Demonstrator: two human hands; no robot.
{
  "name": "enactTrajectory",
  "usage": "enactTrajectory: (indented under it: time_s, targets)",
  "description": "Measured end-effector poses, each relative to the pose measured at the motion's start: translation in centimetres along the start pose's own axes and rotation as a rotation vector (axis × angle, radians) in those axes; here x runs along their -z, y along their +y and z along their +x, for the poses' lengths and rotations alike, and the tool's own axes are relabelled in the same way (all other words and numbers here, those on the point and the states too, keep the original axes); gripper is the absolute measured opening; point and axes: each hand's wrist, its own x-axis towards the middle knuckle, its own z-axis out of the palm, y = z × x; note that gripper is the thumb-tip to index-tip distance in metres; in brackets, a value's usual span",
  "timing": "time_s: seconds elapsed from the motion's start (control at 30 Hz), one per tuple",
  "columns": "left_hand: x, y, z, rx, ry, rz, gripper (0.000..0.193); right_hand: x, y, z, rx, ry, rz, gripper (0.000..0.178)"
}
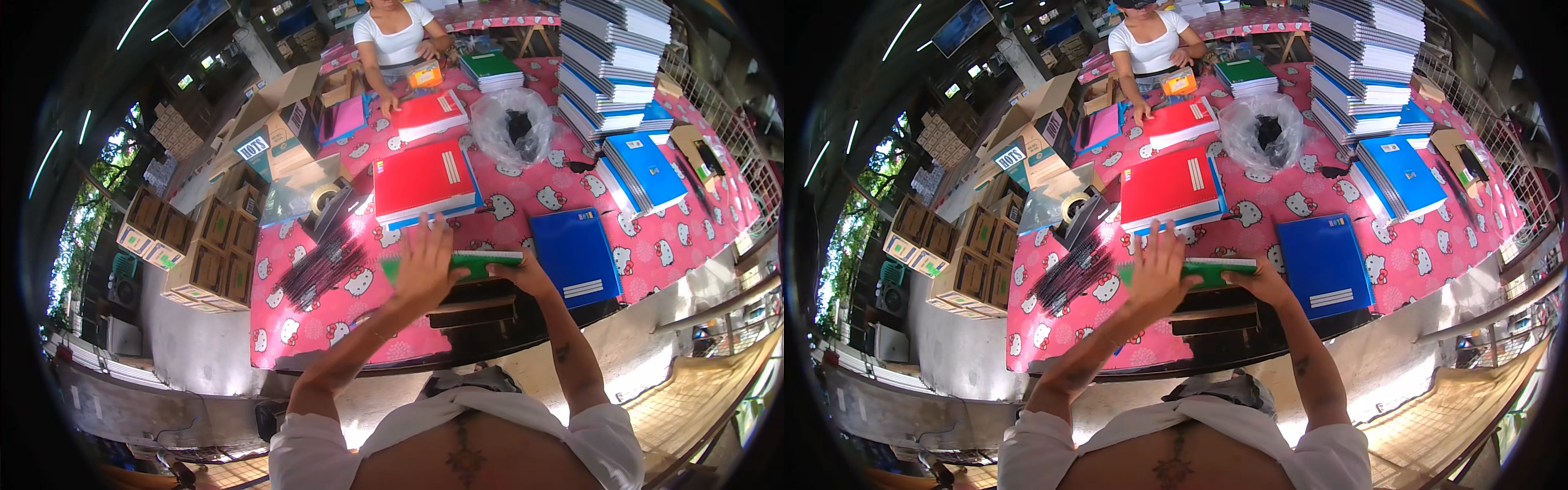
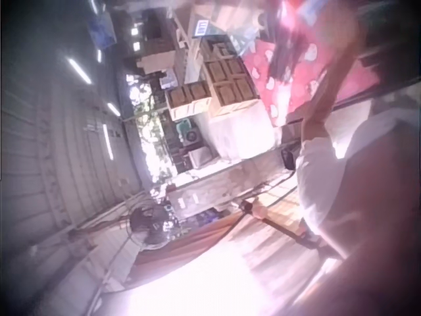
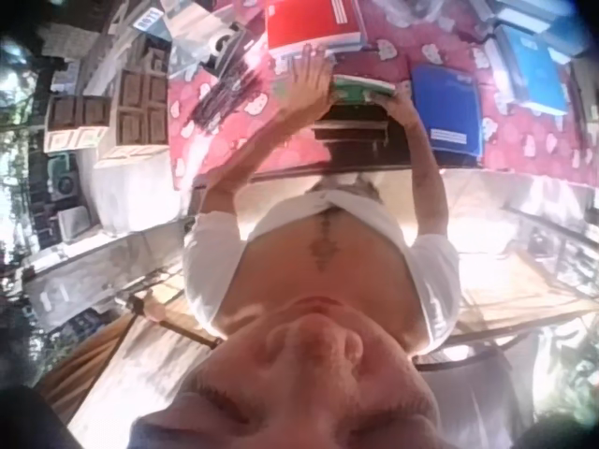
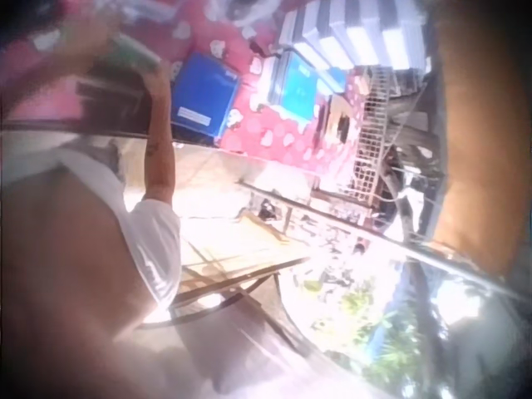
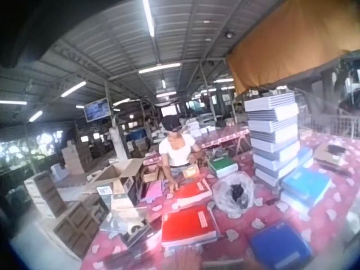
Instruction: The person sorts and packs spiral notebooks into groups by color, handling blue, green, red, yellow, pink, and orange notebooks on a table.
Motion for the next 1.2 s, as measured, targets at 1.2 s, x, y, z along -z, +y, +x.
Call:
enactTrajectory:
  time_s: [1.2]
  targets:
    - [-0.2,-3.6,1.1,-0.038,-0.207,-0.554,0.030,-0.9,-1.7,-0.6,0.064,0.060,0.080,0.031]
